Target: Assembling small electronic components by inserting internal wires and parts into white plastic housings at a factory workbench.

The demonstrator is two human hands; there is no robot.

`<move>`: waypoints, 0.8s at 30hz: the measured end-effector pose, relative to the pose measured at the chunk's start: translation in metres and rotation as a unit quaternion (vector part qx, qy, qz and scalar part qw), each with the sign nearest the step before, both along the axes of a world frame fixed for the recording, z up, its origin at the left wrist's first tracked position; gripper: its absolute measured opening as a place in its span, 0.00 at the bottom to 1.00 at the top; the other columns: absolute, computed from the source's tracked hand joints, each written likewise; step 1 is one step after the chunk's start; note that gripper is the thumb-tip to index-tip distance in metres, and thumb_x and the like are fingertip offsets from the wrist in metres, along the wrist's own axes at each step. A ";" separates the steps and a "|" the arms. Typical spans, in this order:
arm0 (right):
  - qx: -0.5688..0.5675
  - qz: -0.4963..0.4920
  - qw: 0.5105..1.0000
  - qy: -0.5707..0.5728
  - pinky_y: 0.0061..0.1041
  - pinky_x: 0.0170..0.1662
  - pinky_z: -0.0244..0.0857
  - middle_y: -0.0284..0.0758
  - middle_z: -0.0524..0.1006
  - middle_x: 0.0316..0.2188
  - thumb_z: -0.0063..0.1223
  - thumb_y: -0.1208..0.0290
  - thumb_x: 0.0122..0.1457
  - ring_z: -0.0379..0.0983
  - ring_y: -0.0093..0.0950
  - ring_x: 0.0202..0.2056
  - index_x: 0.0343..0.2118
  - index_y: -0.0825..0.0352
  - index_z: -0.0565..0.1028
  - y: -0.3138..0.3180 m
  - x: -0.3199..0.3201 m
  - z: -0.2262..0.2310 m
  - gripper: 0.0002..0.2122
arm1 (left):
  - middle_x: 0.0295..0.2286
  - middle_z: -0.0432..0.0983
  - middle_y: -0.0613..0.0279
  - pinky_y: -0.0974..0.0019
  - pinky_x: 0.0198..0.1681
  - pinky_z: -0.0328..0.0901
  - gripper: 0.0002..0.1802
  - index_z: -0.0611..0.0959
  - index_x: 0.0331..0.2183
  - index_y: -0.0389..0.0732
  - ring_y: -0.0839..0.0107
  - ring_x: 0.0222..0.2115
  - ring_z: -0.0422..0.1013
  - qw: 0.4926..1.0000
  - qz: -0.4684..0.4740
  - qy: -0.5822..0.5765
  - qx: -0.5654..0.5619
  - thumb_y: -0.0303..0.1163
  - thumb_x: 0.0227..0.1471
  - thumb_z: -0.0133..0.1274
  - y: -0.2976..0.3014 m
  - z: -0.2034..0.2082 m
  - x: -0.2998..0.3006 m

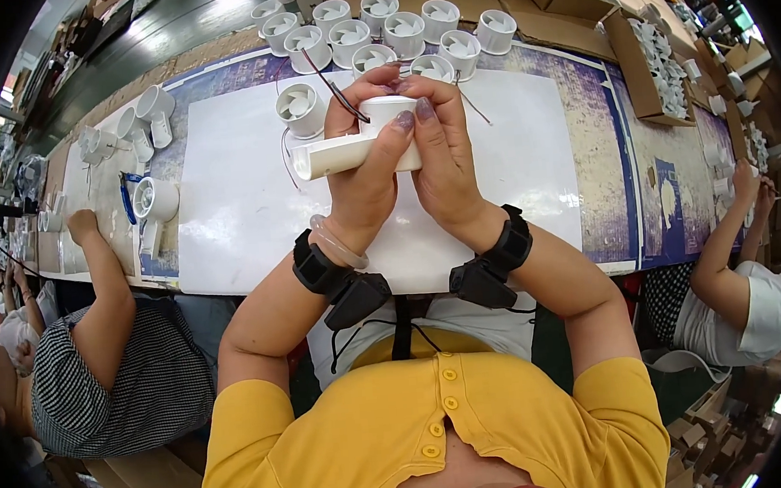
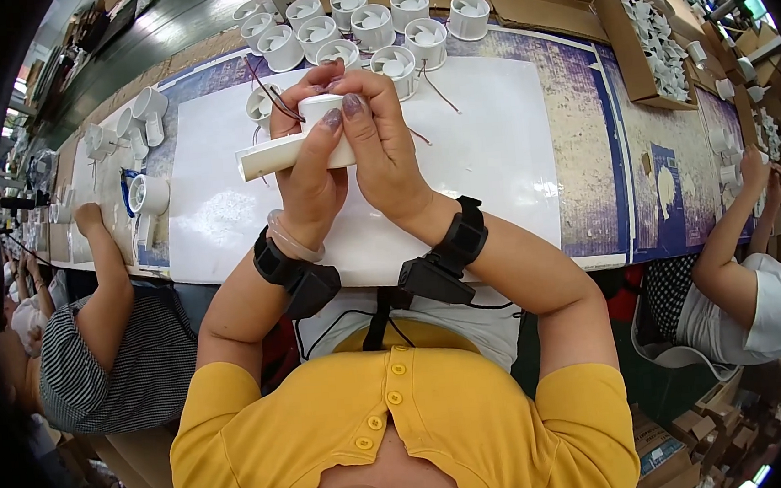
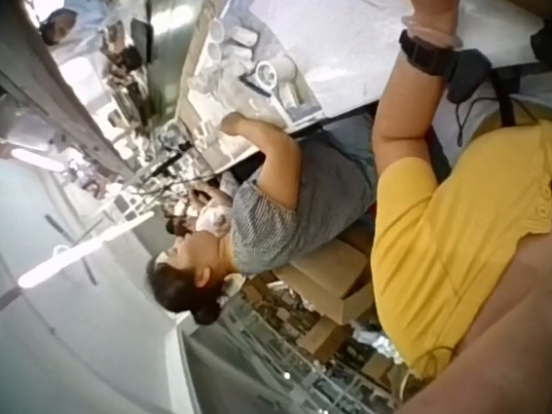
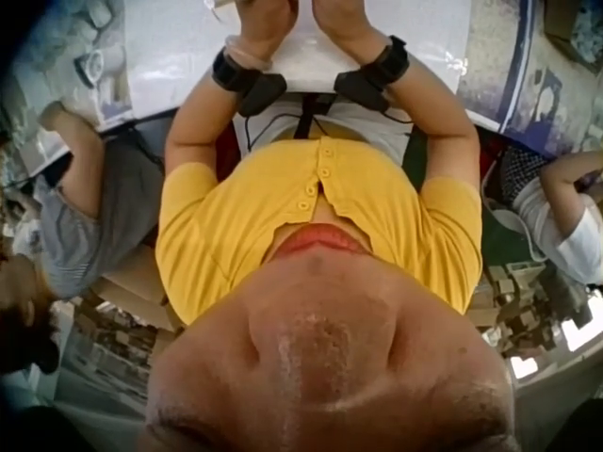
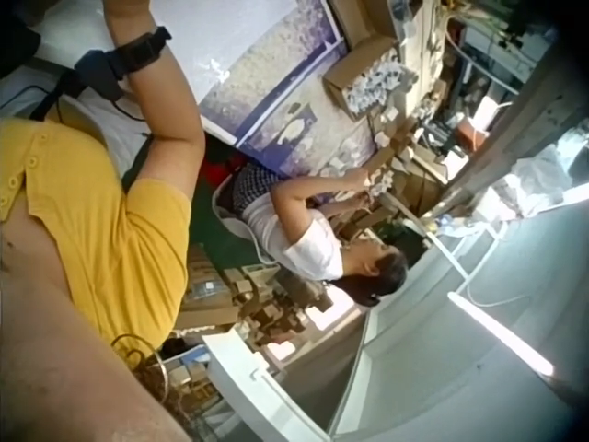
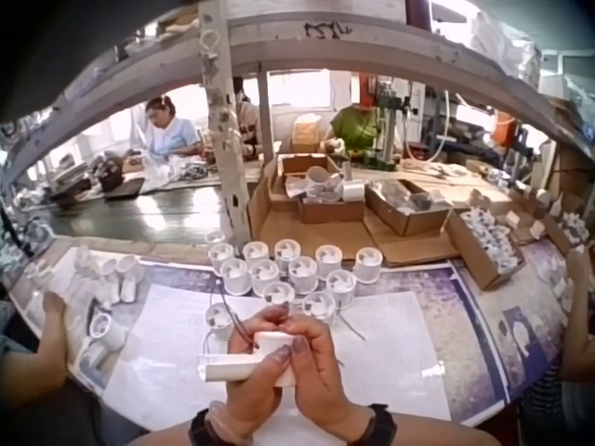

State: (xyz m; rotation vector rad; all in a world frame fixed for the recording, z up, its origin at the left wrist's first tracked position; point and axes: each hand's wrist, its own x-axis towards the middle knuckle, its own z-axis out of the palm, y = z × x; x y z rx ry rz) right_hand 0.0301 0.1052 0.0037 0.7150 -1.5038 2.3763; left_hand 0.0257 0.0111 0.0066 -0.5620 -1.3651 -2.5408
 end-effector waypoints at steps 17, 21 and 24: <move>-0.055 -0.005 0.988 -0.144 0.18 0.40 0.64 0.30 0.72 0.32 0.37 0.63 0.67 0.68 0.18 0.35 0.35 0.66 0.69 0.025 -0.023 0.007 0.12 | 0.52 0.59 0.52 0.64 0.56 0.55 0.28 0.65 0.45 0.38 0.65 0.53 0.59 0.992 0.053 0.010 -0.110 0.28 0.45 0.61 0.015 -0.004 0.000; -0.169 0.125 0.958 -0.197 0.20 0.44 0.65 0.32 0.73 0.36 0.39 0.64 0.66 0.70 0.21 0.40 0.38 0.66 0.70 0.033 -0.026 0.014 0.11 | 0.54 0.57 0.53 0.60 0.57 0.56 0.33 0.62 0.49 0.39 0.63 0.55 0.57 0.975 0.038 0.109 -0.187 0.27 0.45 0.62 0.009 -0.009 -0.007; -0.109 0.118 0.973 -0.165 0.21 0.46 0.66 0.33 0.73 0.39 0.40 0.65 0.65 0.71 0.22 0.43 0.40 0.65 0.70 0.033 -0.025 0.018 0.10 | 0.55 0.56 0.54 0.62 0.57 0.57 0.40 0.62 0.49 0.41 0.64 0.56 0.57 0.967 0.035 0.085 -0.240 0.23 0.36 0.66 0.000 -0.008 -0.010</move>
